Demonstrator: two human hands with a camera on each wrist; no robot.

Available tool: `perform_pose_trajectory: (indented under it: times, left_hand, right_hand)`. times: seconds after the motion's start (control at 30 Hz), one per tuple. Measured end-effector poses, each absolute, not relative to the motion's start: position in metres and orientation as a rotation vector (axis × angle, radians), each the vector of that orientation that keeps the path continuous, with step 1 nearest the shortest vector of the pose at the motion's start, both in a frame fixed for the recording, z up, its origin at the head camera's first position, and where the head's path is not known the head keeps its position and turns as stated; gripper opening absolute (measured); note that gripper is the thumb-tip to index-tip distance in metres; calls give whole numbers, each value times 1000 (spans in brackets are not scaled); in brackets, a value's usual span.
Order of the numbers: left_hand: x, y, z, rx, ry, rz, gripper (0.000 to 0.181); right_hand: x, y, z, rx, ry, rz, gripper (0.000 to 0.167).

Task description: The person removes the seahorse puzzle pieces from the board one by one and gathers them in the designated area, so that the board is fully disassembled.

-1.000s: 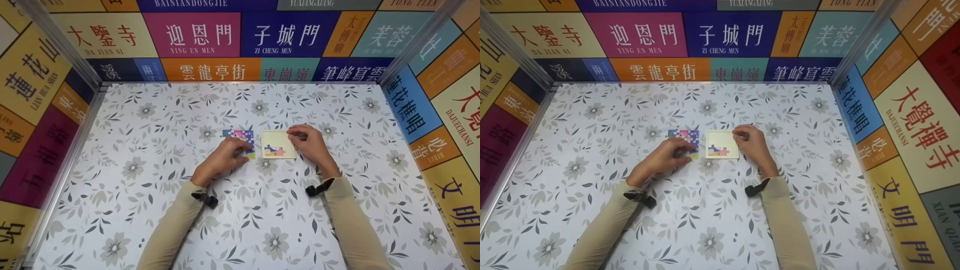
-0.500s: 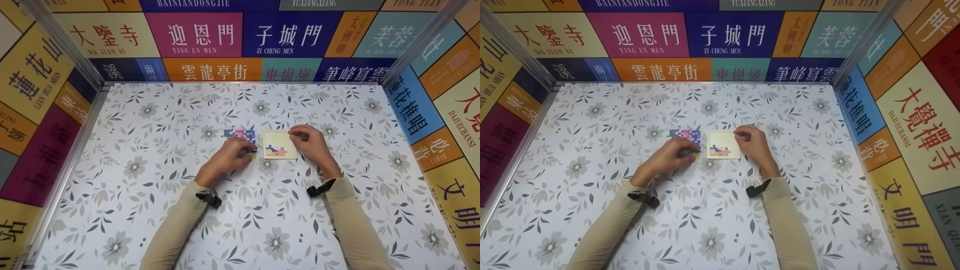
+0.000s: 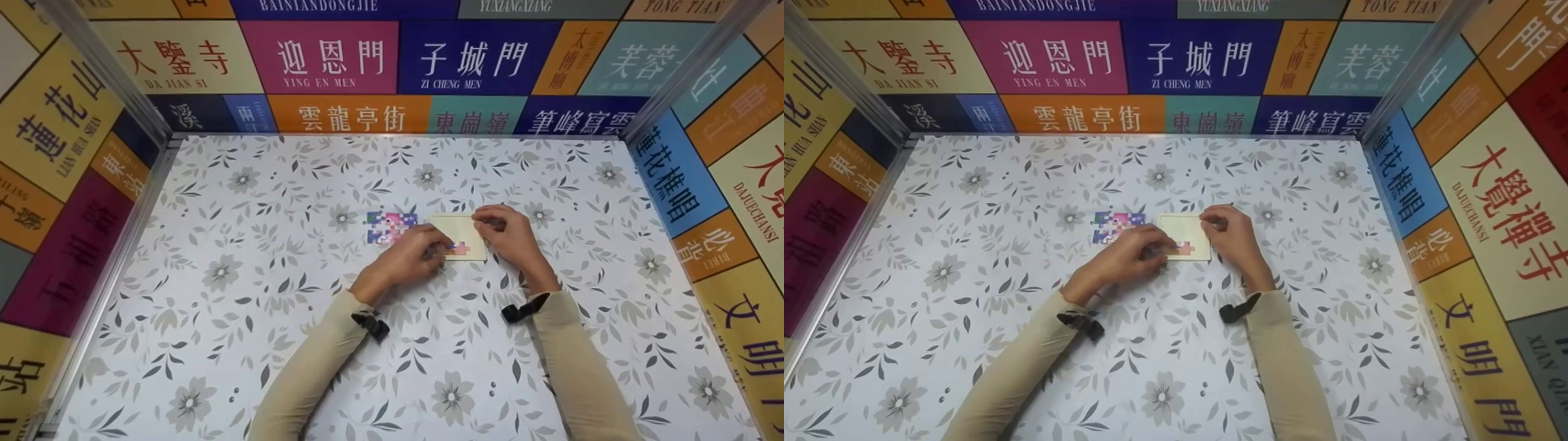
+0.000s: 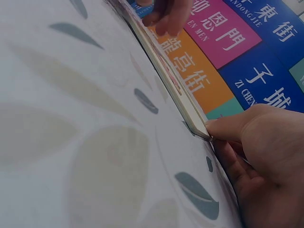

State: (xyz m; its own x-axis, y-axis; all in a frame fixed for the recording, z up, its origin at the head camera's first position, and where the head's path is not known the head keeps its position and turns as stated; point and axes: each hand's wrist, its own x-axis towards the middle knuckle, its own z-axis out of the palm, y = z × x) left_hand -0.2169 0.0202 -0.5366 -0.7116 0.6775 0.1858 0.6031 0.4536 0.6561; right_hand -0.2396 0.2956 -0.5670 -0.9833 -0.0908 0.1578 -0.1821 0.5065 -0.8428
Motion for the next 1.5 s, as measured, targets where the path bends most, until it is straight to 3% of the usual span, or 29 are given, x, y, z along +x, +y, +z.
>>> perform_pose_trajectory:
  times: [0.73,1.23,1.5]
  left_hand:
    - [-216,48,-543,1074,2625,1089,27]
    - [-214,48,-545,1025,2622,1118,44]
    - [-214,49,-546,1033,2627,1119,36]
  right_hand:
    - [-223,279,-535,243,-2621,1537,19]
    - [-240,294,-564,220,-2643,1500,17]
    - [-240,294,-565,214,-2656,1499,20]
